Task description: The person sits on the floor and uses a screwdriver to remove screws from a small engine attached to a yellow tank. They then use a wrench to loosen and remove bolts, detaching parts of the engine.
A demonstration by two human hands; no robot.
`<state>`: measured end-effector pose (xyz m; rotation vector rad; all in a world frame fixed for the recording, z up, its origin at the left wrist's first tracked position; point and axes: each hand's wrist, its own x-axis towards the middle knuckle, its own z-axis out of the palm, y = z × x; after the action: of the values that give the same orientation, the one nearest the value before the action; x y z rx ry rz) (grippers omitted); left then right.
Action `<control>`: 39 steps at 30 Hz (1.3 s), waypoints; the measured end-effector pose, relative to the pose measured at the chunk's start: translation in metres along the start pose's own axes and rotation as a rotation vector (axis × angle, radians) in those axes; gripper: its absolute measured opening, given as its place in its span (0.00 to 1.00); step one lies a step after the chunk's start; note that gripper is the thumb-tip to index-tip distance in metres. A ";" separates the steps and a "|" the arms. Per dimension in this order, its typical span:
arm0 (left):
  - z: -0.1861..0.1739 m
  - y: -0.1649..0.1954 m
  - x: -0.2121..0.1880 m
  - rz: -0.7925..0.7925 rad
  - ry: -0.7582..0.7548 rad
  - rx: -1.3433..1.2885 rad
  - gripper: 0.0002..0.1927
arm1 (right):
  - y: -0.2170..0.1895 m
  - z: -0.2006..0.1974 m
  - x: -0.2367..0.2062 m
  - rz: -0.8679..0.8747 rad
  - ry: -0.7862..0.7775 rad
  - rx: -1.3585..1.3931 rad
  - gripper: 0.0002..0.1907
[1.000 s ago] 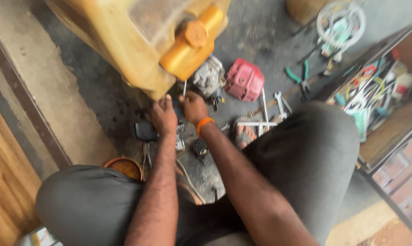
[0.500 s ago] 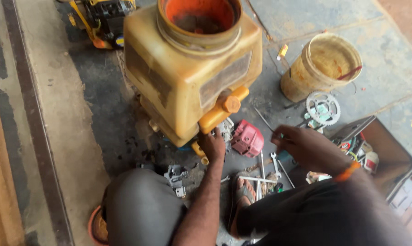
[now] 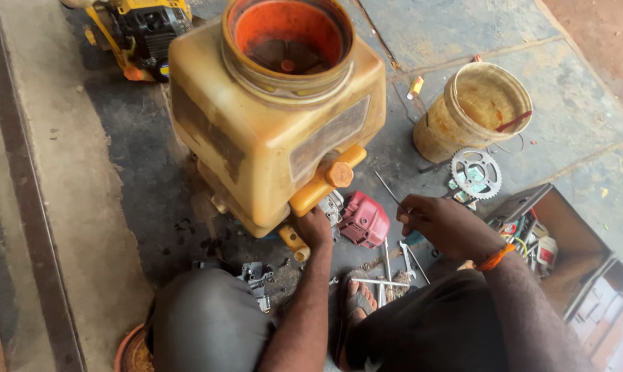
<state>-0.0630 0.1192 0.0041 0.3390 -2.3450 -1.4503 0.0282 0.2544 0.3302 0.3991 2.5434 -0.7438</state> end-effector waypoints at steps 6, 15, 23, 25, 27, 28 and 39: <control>0.001 0.001 0.001 -0.213 -0.045 -0.008 0.14 | -0.013 -0.003 0.001 0.010 -0.014 -0.003 0.16; -0.003 -0.006 0.007 0.081 -0.010 0.029 0.14 | -0.008 -0.005 0.000 0.058 -0.003 -0.014 0.16; -0.003 -0.006 0.006 -0.014 -0.045 -0.018 0.17 | -0.013 -0.004 -0.003 0.077 -0.001 -0.036 0.17; -0.003 -0.008 0.006 0.001 -0.058 -0.030 0.16 | -0.012 -0.005 -0.003 0.072 0.000 -0.028 0.17; -0.002 -0.007 0.007 0.020 -0.065 -0.034 0.15 | -0.011 -0.005 -0.003 0.065 0.008 -0.008 0.17; -0.001 -0.006 0.007 -0.023 -0.059 -0.051 0.15 | -0.011 -0.005 -0.003 0.076 0.006 -0.012 0.17; -0.018 -0.001 0.011 0.084 -0.074 -0.002 0.18 | -0.017 -0.007 -0.003 0.045 0.009 -0.007 0.16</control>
<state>-0.0647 0.1000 0.0127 0.1863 -2.3848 -1.4493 0.0215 0.2440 0.3442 0.4569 2.5360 -0.7180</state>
